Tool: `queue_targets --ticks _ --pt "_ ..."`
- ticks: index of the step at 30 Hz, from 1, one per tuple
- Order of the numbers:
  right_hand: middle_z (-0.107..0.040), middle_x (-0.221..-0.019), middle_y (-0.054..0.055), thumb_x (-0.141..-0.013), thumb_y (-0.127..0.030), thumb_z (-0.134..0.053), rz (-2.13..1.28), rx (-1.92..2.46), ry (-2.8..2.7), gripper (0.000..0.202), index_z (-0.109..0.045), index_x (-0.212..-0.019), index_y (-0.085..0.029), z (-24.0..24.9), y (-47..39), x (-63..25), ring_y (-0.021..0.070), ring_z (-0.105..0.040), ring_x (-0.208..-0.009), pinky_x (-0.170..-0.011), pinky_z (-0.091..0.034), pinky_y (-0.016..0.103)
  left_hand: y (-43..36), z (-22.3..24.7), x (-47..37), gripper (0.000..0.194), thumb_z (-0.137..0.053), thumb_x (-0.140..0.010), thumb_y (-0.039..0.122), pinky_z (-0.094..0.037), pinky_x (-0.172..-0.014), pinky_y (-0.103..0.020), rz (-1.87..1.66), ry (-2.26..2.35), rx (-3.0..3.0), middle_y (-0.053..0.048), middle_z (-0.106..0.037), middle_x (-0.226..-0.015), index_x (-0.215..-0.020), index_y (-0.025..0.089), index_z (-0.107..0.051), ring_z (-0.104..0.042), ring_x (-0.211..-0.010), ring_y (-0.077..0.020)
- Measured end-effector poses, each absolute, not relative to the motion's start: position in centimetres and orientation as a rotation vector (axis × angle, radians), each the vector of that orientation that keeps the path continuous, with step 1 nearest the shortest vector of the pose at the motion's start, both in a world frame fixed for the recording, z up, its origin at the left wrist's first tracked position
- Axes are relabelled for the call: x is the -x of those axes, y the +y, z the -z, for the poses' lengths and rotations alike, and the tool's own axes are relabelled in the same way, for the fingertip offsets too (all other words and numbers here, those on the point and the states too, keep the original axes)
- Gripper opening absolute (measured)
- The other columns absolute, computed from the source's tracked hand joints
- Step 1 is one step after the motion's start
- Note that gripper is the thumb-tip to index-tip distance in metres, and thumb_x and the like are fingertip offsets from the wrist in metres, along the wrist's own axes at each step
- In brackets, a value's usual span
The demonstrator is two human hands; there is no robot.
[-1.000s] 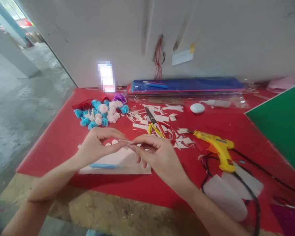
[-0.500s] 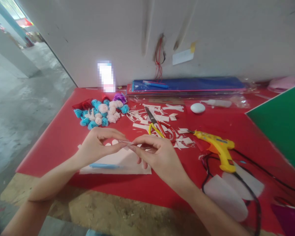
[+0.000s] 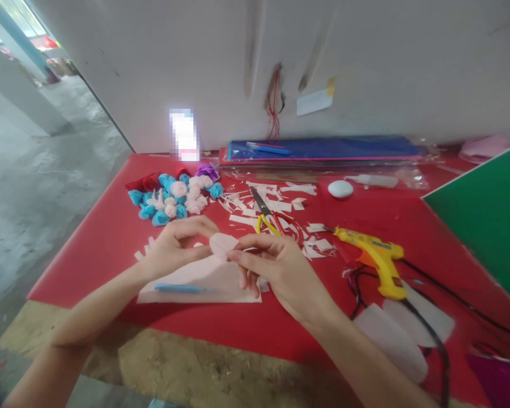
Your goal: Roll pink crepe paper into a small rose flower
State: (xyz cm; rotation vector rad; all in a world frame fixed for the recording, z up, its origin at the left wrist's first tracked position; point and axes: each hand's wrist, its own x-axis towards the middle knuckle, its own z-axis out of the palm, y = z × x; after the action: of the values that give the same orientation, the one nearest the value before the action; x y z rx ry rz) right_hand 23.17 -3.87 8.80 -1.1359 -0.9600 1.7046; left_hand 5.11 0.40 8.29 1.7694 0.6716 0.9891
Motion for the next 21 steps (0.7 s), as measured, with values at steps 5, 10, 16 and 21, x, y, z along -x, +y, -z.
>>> queue_targets --ticks 5,10,16,21 --pt "-0.059 -0.038 -0.002 -0.056 -0.027 -0.081 -1.803 1.121 -0.881 0.015 -0.070 -0.061 -0.018 -8.86 -3.89 -22.95 0.0053 -0.047 -0.029 -0.029 -0.035 0.012 0.12 -8.20 -5.27 0.007 -0.067 -0.074 0.023 -0.050 -0.067 -0.024 -0.987 0.604 -1.702 -0.004 -0.067 -0.076 -0.072 0.017 -0.070 -0.061 -0.071 -0.0123" --pt "-0.058 -0.036 -0.001 -0.059 -0.029 -0.079 -1.862 1.102 -0.883 0.014 -0.070 -0.059 -0.018 -8.94 -3.92 -22.81 0.0054 -0.045 -0.028 -0.029 -0.032 0.012 0.03 -8.35 -5.39 0.028 -0.068 -0.073 0.043 -0.043 -0.053 -0.023 -0.984 0.650 -1.689 -0.005 -0.065 -0.071 -0.068 0.016 -0.070 -0.055 -0.062 -0.0109" --pt "-0.058 -0.042 -0.002 -0.062 -0.032 -0.077 -1.948 1.040 -0.888 0.016 -0.072 -0.061 -0.018 -8.32 -3.95 -22.89 0.0045 -0.045 -0.031 -0.029 -0.032 0.012 -0.33 -8.56 -5.64 0.030 -0.070 -0.070 0.043 -0.032 -0.042 -0.020 -1.019 0.666 -1.668 0.000 -0.055 -0.061 -0.063 0.014 -0.067 -0.044 -0.050 -0.0059" --pt "-0.055 -0.038 -0.003 -0.062 -0.034 -0.077 -1.982 1.016 -0.868 0.018 -0.071 -0.060 -0.017 -8.21 -4.01 -22.66 0.0044 -0.042 -0.030 -0.028 -0.031 0.012 -0.47 -8.77 -5.87 0.034 -0.071 -0.068 0.047 -0.031 -0.040 -0.020 -1.014 0.699 -1.645 0.002 -0.049 -0.055 -0.060 0.014 -0.066 -0.039 -0.046 -0.0050"
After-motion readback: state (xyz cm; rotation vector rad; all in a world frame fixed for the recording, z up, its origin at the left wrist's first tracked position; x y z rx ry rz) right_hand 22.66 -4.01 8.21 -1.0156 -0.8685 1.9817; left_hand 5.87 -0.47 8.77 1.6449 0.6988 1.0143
